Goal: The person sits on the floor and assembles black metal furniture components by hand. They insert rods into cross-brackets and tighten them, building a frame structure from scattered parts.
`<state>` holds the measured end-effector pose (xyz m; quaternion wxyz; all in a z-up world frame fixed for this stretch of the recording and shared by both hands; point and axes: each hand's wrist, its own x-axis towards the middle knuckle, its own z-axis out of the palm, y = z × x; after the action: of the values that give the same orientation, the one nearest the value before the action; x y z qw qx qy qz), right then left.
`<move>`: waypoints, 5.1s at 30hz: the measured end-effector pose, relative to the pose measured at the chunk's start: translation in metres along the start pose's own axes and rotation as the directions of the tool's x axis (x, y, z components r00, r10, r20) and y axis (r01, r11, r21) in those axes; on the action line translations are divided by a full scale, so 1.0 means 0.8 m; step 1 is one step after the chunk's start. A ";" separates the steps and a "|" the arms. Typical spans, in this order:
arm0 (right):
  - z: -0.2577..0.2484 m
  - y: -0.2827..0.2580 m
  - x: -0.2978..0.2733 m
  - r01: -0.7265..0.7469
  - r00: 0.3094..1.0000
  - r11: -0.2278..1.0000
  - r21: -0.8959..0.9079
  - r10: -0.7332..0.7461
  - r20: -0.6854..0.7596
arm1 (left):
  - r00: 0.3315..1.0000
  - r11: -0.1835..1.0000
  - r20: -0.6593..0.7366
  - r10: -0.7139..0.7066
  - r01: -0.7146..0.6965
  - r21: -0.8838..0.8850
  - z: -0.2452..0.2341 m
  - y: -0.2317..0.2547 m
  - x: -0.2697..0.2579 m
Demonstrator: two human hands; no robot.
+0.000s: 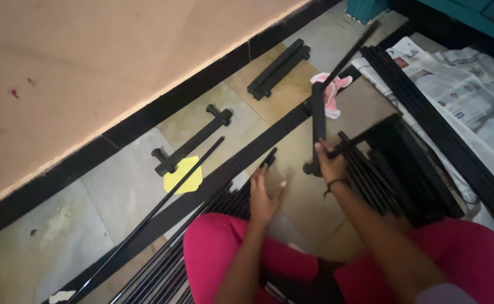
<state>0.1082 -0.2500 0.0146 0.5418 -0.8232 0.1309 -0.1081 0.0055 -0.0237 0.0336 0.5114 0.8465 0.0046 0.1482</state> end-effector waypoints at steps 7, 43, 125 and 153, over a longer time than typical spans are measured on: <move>0.032 0.010 0.031 0.192 0.980 0.977 -0.088 -0.187 0.069 | 0.964 0.980 0.179 -0.196 0.198 0.004 0.002 0.004 0.002; 0.004 0.079 -0.164 0.111 0.899 0.988 -0.109 -0.053 0.435 | 0.980 0.991 0.183 -0.081 0.060 0.118 0.009 -0.005 -0.007; -0.217 0.123 -0.074 0.038 0.960 0.825 -0.563 0.127 0.250 | 0.760 0.707 0.508 0.405 -0.613 0.352 -0.004 0.078 -0.021; -0.203 0.108 0.002 -0.064 0.958 0.433 -0.899 0.278 0.066 | 0.792 0.784 0.286 0.539 -0.596 0.173 -0.002 0.065 -0.061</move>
<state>0.0493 -0.4233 -0.0020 0.0494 -0.9726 0.1948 0.1168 -0.0493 -0.0553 0.0672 0.3272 0.8772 -0.2895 0.1991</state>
